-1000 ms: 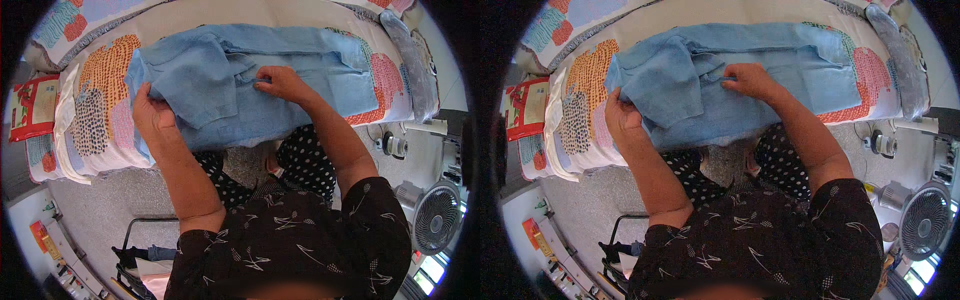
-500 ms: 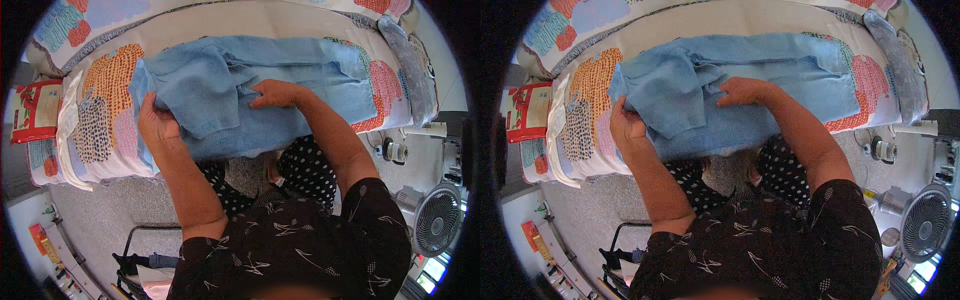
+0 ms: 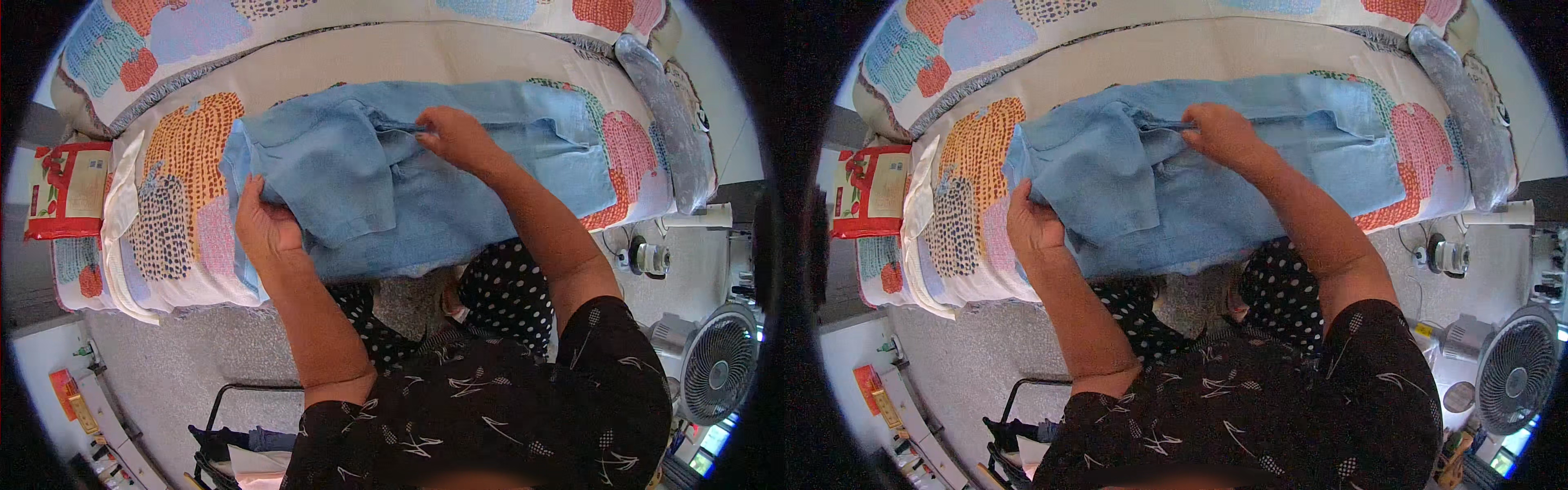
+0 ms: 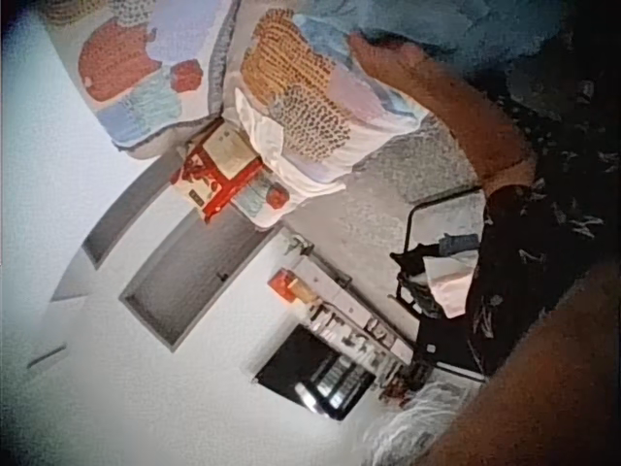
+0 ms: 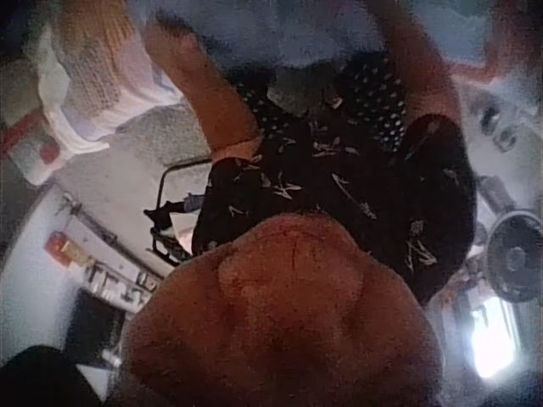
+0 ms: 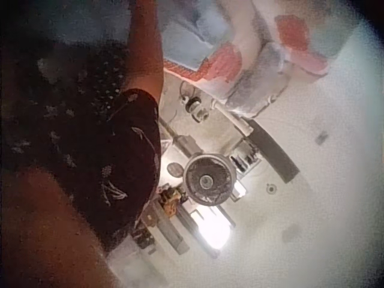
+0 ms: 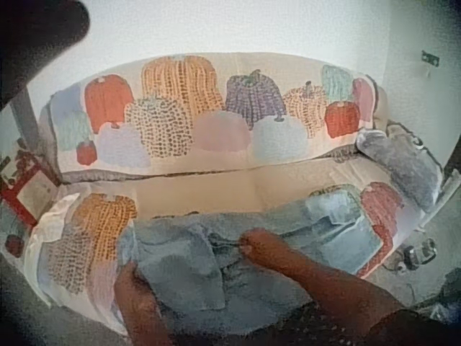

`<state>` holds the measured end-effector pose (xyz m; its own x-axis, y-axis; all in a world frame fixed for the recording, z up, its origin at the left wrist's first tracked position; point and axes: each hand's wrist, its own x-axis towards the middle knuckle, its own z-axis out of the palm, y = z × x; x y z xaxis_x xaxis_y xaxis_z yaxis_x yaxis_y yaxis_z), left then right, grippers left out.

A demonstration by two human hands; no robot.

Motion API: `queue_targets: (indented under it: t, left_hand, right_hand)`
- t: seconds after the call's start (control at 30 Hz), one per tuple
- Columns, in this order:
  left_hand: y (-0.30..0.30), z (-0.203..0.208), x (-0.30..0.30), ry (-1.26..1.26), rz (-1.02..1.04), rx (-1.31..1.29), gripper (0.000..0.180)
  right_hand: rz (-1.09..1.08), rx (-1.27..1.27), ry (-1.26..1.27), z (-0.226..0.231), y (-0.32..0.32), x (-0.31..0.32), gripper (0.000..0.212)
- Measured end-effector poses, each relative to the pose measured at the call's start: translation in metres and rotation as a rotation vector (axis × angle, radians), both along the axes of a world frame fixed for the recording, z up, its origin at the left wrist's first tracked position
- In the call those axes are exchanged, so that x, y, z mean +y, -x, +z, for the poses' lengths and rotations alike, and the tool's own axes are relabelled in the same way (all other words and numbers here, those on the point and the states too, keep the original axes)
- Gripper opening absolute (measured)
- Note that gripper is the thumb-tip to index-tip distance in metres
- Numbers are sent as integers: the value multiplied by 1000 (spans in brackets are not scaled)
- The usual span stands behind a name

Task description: Folding a blue shirt on a bed

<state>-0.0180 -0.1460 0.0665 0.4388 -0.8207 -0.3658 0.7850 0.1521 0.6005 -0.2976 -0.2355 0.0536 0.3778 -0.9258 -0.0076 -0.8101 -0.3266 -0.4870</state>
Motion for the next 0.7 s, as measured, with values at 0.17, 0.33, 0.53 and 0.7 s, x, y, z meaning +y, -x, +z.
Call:
queue_targets:
  t: [0.17, 0.33, 0.53, 0.7]
  left_hand:
    - [0, 4, 2, -16, 1, -14, 45]
    - [-6, 5, 5, -50, 30, 7, 47]
    - [-4, 6, 6, -74, 79, -58, 47]
    - [-6, 8, 8, -87, 14, 10, 44]
  right_hand:
    - [87, 101, 373, -25, -12, -11, 16]
    - [110, 77, 411, -22, -3, -6, 12]
    - [208, 84, 383, -25, 5, 12, 14]
    - [210, -47, 251, -16, 7, 11, 17]
